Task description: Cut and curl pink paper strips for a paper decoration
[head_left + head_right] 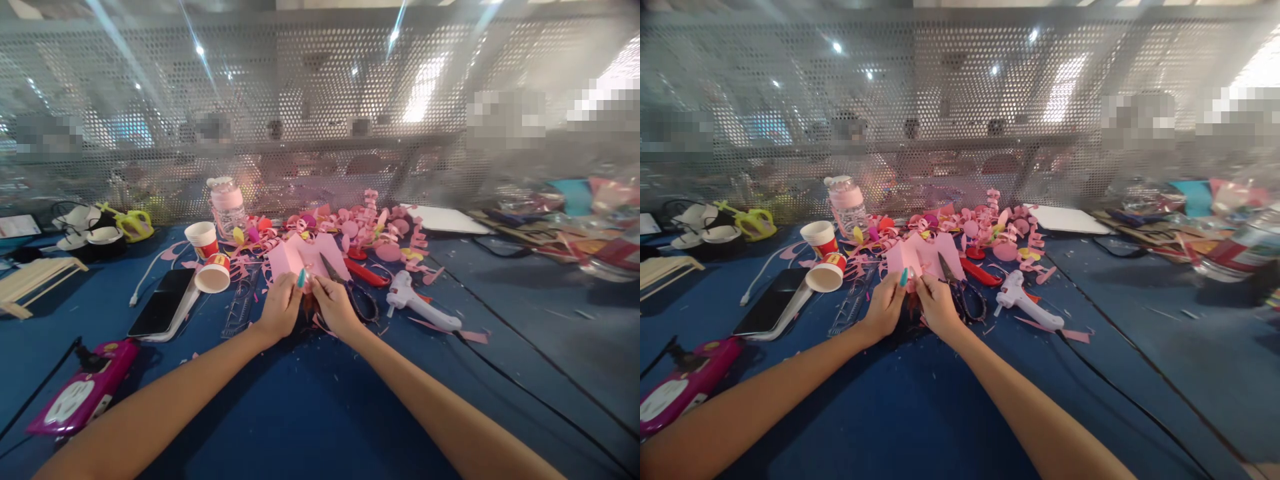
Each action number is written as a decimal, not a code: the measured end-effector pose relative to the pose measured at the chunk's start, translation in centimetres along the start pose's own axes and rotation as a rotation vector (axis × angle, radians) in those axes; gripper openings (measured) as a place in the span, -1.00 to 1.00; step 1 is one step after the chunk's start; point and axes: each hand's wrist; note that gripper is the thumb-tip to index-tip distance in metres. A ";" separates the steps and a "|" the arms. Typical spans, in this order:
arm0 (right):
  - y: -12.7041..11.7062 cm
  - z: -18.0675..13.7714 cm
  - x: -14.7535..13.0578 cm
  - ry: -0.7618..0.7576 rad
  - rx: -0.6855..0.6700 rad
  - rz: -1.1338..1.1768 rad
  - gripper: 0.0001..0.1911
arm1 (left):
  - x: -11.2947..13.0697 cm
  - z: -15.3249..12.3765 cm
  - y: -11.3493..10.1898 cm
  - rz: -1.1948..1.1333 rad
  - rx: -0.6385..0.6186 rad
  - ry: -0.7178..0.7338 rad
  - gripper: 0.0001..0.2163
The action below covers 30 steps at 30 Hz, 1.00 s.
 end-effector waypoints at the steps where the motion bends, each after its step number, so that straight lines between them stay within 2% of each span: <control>1: 0.0 0.0 0.0 -0.021 0.017 -0.037 -0.56 | 0.1 0.0 0.0 -0.033 -0.016 -0.022 -0.75; 5: 0.0 -0.2 -0.2 -0.070 0.040 -0.149 -0.56 | 0.4 0.0 0.2 -0.109 -0.013 -0.145 -0.75; 12: -0.3 -0.2 -0.4 -0.112 -0.033 -0.233 -0.63 | 0.6 0.2 0.0 -0.159 -0.018 -0.186 -0.75; 17: -0.4 0.0 -0.6 -0.137 0.023 -0.232 -0.61 | 0.6 0.1 0.0 -0.152 -0.009 -0.189 -0.74; 25: 0.3 -0.4 -0.6 -0.096 0.098 -0.241 -0.65 | 0.5 -0.1 0.2 -0.038 0.014 -0.142 -0.75; 30: -0.2 -0.3 -0.4 -0.162 0.071 -0.324 -0.68 | 0.5 0.0 0.2 -0.043 0.026 -0.162 -0.74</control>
Point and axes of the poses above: each hand's wrist, its own z-axis towards the middle knuckle, its own y-axis out of the palm, x = y × z, and after that the axes turned 4 degrees about -z, right-handed
